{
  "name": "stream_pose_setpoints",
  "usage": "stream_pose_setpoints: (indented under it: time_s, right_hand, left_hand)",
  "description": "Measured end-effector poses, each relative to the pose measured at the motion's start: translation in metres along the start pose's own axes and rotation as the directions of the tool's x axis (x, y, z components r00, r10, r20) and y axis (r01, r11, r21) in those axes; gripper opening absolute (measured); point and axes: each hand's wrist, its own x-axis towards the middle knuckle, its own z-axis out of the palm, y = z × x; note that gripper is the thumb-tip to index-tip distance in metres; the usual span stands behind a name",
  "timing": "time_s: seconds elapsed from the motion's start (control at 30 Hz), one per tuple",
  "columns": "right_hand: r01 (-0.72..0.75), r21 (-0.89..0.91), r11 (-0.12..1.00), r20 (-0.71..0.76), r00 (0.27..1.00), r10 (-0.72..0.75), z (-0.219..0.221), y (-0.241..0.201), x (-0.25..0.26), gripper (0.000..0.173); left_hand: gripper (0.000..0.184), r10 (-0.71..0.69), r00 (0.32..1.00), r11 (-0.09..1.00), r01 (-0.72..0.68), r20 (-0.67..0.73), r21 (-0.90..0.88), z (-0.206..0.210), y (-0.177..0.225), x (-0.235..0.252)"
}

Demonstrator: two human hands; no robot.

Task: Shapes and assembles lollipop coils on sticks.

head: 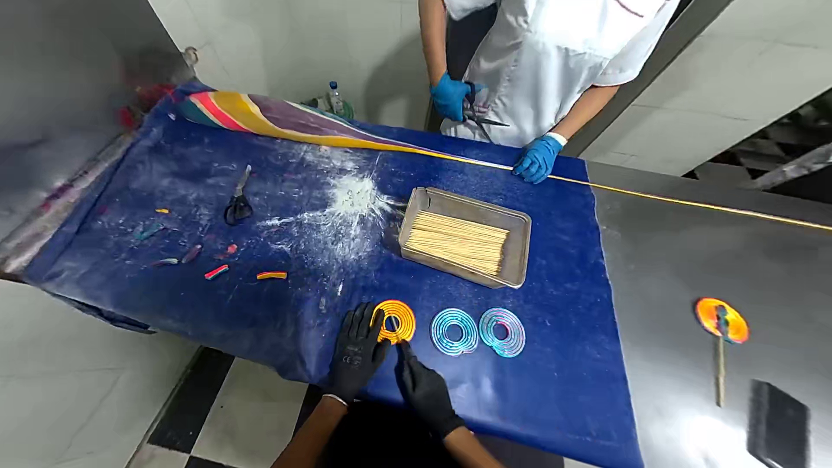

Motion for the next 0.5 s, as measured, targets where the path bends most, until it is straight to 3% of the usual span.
stream_pose_setpoints:
  time_s: [0.23,0.37,0.5]
  right_hand:
    - [-0.190,-0.208,0.960,-0.067,0.982,0.179,0.019,-0.032,0.004,0.047]
    - [-0.297,-0.268,0.916,0.112,0.935,0.336,0.010,-0.045,0.012,0.050]
    - [-0.225,-0.229,0.947,-0.014,0.974,0.228,0.021,-0.047,0.004,0.047]
  left_hand:
    - [0.064,0.046,0.998,0.998,-0.044,0.035,-0.048,-0.002,-0.004,0.001]
    - [0.063,0.044,0.998,0.997,-0.040,0.052,-0.071,-0.006,-0.004,0.002]
    - [0.062,0.036,0.999,0.995,-0.032,0.033,-0.097,-0.007,-0.004,0.003]
